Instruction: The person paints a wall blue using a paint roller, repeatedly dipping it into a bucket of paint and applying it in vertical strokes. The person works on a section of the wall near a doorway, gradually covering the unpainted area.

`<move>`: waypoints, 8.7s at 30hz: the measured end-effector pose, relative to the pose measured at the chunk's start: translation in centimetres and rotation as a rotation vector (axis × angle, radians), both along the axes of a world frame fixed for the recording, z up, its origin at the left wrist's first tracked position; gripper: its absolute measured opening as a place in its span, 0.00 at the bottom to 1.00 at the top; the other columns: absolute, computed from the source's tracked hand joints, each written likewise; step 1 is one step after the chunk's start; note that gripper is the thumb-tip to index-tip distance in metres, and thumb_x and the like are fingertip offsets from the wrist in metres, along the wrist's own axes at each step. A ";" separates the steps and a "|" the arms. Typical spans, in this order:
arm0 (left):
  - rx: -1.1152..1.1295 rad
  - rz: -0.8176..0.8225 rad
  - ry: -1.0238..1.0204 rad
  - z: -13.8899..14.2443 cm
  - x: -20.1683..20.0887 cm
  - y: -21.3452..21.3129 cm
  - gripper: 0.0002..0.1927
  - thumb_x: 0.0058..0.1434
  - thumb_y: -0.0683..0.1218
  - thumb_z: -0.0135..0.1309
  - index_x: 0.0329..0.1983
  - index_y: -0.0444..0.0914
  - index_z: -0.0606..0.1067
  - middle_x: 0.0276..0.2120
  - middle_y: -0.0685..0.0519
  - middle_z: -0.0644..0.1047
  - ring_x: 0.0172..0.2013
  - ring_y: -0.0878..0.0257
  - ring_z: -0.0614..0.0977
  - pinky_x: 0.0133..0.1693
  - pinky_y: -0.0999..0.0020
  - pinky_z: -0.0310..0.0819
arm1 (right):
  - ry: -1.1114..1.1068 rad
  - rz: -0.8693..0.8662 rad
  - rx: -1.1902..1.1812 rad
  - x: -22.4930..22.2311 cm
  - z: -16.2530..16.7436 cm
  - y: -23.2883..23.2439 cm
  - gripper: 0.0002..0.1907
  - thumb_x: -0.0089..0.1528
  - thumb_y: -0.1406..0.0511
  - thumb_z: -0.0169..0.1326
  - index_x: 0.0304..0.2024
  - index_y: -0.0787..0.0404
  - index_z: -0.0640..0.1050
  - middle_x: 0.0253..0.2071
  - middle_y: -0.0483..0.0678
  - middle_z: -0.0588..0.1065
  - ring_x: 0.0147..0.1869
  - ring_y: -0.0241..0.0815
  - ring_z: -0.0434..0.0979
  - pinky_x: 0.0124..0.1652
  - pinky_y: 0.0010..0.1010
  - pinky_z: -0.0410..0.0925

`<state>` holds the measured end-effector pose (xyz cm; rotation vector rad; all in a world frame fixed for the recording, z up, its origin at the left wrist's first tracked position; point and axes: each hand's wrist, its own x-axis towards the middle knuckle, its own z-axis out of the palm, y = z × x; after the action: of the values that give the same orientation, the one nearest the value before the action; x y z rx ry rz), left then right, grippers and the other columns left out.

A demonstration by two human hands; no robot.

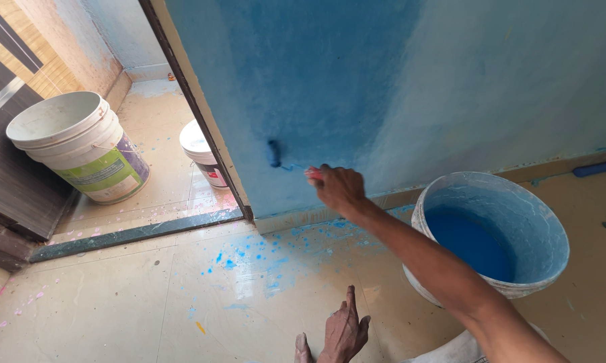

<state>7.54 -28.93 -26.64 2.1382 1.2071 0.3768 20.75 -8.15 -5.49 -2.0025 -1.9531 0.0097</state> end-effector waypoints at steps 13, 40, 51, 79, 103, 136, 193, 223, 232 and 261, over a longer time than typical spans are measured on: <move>0.017 -0.020 -0.013 -0.5 0.3 -0.1 0.48 0.63 0.49 0.59 0.76 0.28 0.44 0.41 0.33 0.76 0.35 0.38 0.81 0.38 0.47 0.75 | 0.037 -0.023 0.019 1.5 0.1 -0.7 0.23 0.69 0.49 0.49 0.46 0.61 0.79 0.24 0.49 0.78 0.20 0.44 0.78 0.20 0.38 0.68; -0.053 -0.022 -0.001 -0.3 0.4 -0.3 0.48 0.62 0.48 0.59 0.76 0.26 0.45 0.41 0.32 0.76 0.38 0.36 0.80 0.42 0.45 0.74 | 1.551 0.040 -0.180 -7.0 -11.9 -4.1 0.29 0.63 0.39 0.49 0.41 0.57 0.72 0.21 0.41 0.69 0.20 0.33 0.69 0.21 0.28 0.65; -0.053 -0.026 0.018 -0.4 0.5 -0.3 0.47 0.63 0.49 0.58 0.75 0.26 0.46 0.42 0.32 0.76 0.39 0.37 0.81 0.41 0.46 0.75 | 1.492 0.023 0.011 -7.8 -11.3 -1.1 0.26 0.64 0.40 0.48 0.41 0.54 0.69 0.19 0.41 0.66 0.19 0.33 0.68 0.20 0.29 0.66; -0.042 -0.033 -0.016 -0.4 0.4 -0.6 0.48 0.62 0.48 0.59 0.76 0.27 0.45 0.43 0.32 0.76 0.38 0.37 0.81 0.41 0.46 0.74 | 1.413 0.045 -0.011 -6.6 -10.5 -0.7 0.24 0.67 0.44 0.47 0.44 0.57 0.69 0.20 0.40 0.65 0.20 0.32 0.67 0.23 0.28 0.66; -0.087 -0.025 0.001 -0.5 0.5 -0.7 0.45 0.62 0.48 0.59 0.73 0.26 0.48 0.41 0.31 0.75 0.38 0.37 0.80 0.40 0.45 0.74 | 1.663 -0.058 -0.027 -9.8 -9.6 -0.9 0.25 0.64 0.42 0.49 0.47 0.53 0.69 0.22 0.41 0.70 0.23 0.34 0.73 0.25 0.30 0.69; -0.010 -0.042 -0.016 -0.6 0.3 -0.7 0.48 0.62 0.49 0.58 0.76 0.27 0.46 0.41 0.34 0.76 0.36 0.38 0.81 0.38 0.47 0.75 | 1.399 0.033 0.016 -3.5 -11.3 -1.4 0.24 0.67 0.45 0.48 0.45 0.57 0.69 0.19 0.41 0.66 0.19 0.32 0.68 0.22 0.27 0.66; -0.073 -0.064 0.072 -0.3 0.4 -0.5 0.49 0.63 0.49 0.57 0.76 0.26 0.43 0.42 0.32 0.75 0.38 0.38 0.81 0.40 0.47 0.75 | 0.964 0.051 0.036 -3.9 -7.9 0.9 0.31 0.65 0.40 0.44 0.51 0.59 0.72 0.25 0.42 0.68 0.23 0.32 0.70 0.23 0.30 0.67; -0.051 -0.046 0.045 0.3 0.3 -0.5 0.48 0.63 0.48 0.58 0.76 0.27 0.45 0.41 0.32 0.76 0.37 0.38 0.81 0.40 0.46 0.74 | 1.475 -0.004 -0.011 -10.3 -5.0 -0.3 0.24 0.66 0.42 0.47 0.41 0.53 0.69 0.20 0.39 0.66 0.20 0.31 0.68 0.22 0.27 0.66; -0.020 -0.053 0.011 0.3 0.3 -0.4 0.48 0.62 0.48 0.58 0.76 0.26 0.45 0.42 0.31 0.76 0.38 0.38 0.81 0.40 0.46 0.74 | 1.476 0.098 0.046 -9.0 -4.0 0.8 0.24 0.67 0.42 0.48 0.36 0.54 0.68 0.19 0.40 0.66 0.18 0.31 0.65 0.18 0.26 0.63; -0.055 -0.063 0.033 -0.2 0.4 -0.3 0.48 0.63 0.49 0.58 0.76 0.26 0.44 0.42 0.32 0.75 0.39 0.38 0.81 0.41 0.47 0.75 | 1.248 0.097 0.034 -4.7 -0.7 -0.5 0.25 0.65 0.42 0.50 0.29 0.54 0.71 0.15 0.38 0.64 0.14 0.30 0.61 0.15 0.26 0.58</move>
<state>7.89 -29.19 -26.83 2.1368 1.1521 0.2787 16.10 -8.63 -6.18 -1.2667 -1.1580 0.9734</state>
